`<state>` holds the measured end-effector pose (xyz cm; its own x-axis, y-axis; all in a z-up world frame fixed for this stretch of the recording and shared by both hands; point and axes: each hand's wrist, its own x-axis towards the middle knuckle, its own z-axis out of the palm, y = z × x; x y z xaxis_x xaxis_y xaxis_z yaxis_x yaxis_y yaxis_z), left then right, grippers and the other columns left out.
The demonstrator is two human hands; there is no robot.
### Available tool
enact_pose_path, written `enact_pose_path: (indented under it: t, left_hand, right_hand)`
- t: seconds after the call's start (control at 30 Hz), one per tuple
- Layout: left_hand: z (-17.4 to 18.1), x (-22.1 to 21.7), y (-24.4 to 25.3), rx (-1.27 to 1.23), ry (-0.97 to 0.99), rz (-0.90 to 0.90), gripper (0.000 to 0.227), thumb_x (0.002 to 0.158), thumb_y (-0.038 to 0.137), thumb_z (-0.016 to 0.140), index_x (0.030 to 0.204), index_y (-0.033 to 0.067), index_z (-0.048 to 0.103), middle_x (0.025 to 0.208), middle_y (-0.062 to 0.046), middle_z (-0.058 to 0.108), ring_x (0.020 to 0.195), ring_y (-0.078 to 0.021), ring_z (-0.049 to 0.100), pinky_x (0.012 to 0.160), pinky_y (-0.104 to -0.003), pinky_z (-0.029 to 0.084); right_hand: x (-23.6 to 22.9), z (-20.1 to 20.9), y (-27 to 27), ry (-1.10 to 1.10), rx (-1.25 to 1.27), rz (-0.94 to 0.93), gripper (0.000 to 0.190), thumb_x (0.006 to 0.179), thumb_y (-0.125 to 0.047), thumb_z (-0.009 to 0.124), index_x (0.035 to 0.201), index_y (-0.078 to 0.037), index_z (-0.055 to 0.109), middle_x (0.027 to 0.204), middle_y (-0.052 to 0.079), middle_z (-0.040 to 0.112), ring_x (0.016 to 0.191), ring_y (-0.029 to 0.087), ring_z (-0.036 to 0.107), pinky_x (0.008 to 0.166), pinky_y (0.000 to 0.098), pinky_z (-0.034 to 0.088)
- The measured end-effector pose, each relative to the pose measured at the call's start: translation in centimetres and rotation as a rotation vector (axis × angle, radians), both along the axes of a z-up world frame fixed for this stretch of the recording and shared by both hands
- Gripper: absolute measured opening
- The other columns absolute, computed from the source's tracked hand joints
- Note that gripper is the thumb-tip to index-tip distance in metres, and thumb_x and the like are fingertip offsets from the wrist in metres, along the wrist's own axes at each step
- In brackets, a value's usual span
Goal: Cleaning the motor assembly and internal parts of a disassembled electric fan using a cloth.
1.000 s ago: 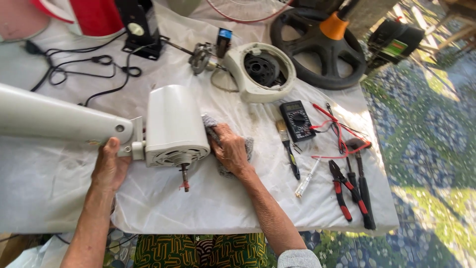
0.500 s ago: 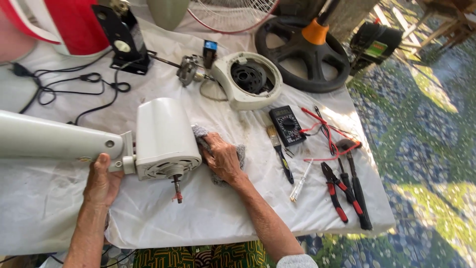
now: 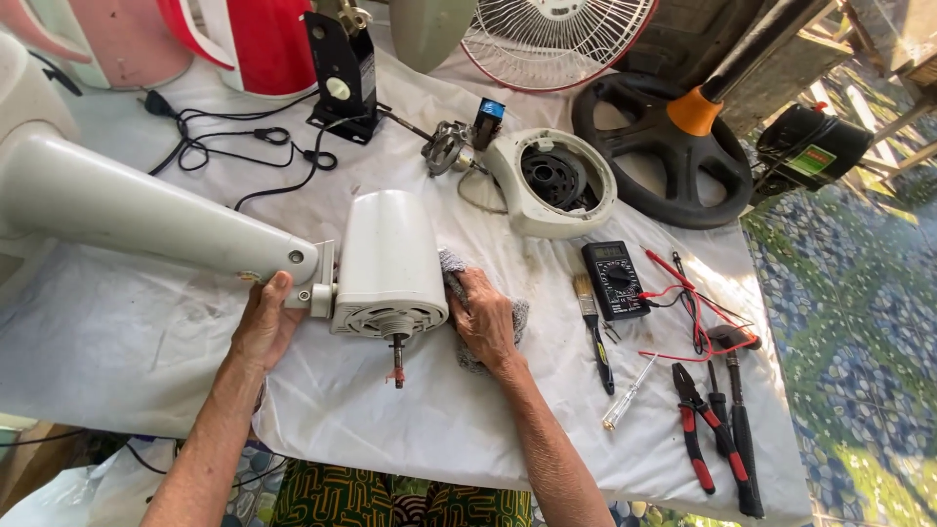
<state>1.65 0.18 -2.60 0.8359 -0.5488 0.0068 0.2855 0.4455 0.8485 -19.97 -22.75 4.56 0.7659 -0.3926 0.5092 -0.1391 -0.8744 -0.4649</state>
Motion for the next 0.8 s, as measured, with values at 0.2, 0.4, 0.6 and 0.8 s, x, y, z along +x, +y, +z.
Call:
enact_pose_path:
  t: [0.2,0.4,0.6,0.8]
  left_hand:
    - [0.9,-0.3,0.1,-0.005,0.003,-0.009,0.033,0.1,0.027,0.061,0.126,0.008,0.065,0.121,-0.005,0.067,0.11,-0.0218,0.064,0.106,-0.05,0.051]
    - [1.4,-0.5,0.3,0.006,0.004,-0.018,0.031,0.101,0.027,0.06,0.124,0.0081,0.065,0.122,-0.003,0.066,0.112,-0.0199,0.063,0.108,-0.049,0.049]
    - [1.2,-0.4,0.2,-0.008,0.002,-0.022,0.029,0.1,0.027,0.061,0.123,0.0081,0.066,0.121,-0.005,0.067,0.112,-0.0206,0.064,0.109,-0.048,0.05]
    - [0.8,-0.1,0.5,0.01,-0.003,-0.046,0.032,0.101,0.028,0.059,0.126,0.0083,0.065,0.124,-0.004,0.066,0.115,-0.0188,0.063,0.11,-0.046,0.049]
  right_hand:
    - [0.0,0.0,0.0,0.008,0.022,-0.012,0.021,0.094,-0.019,0.068,0.113,-0.01,0.065,0.104,0.013,0.069,0.104,0.035,0.069,0.087,0.0434,0.057]
    - [-0.1,-0.2,0.0,0.019,0.05,-0.013,0.021,0.095,-0.02,0.068,0.113,-0.011,0.064,0.103,0.012,0.068,0.104,0.035,0.068,0.087,0.044,0.056]
    - [0.0,-0.2,0.1,0.007,0.037,-0.021,0.021,0.095,-0.021,0.069,0.113,-0.011,0.064,0.103,0.012,0.068,0.104,0.034,0.068,0.088,0.0438,0.056]
    - [0.0,-0.4,0.0,-0.006,0.023,-0.02,0.02,0.094,-0.02,0.07,0.112,-0.01,0.065,0.103,0.013,0.068,0.105,0.035,0.068,0.088,0.0436,0.056]
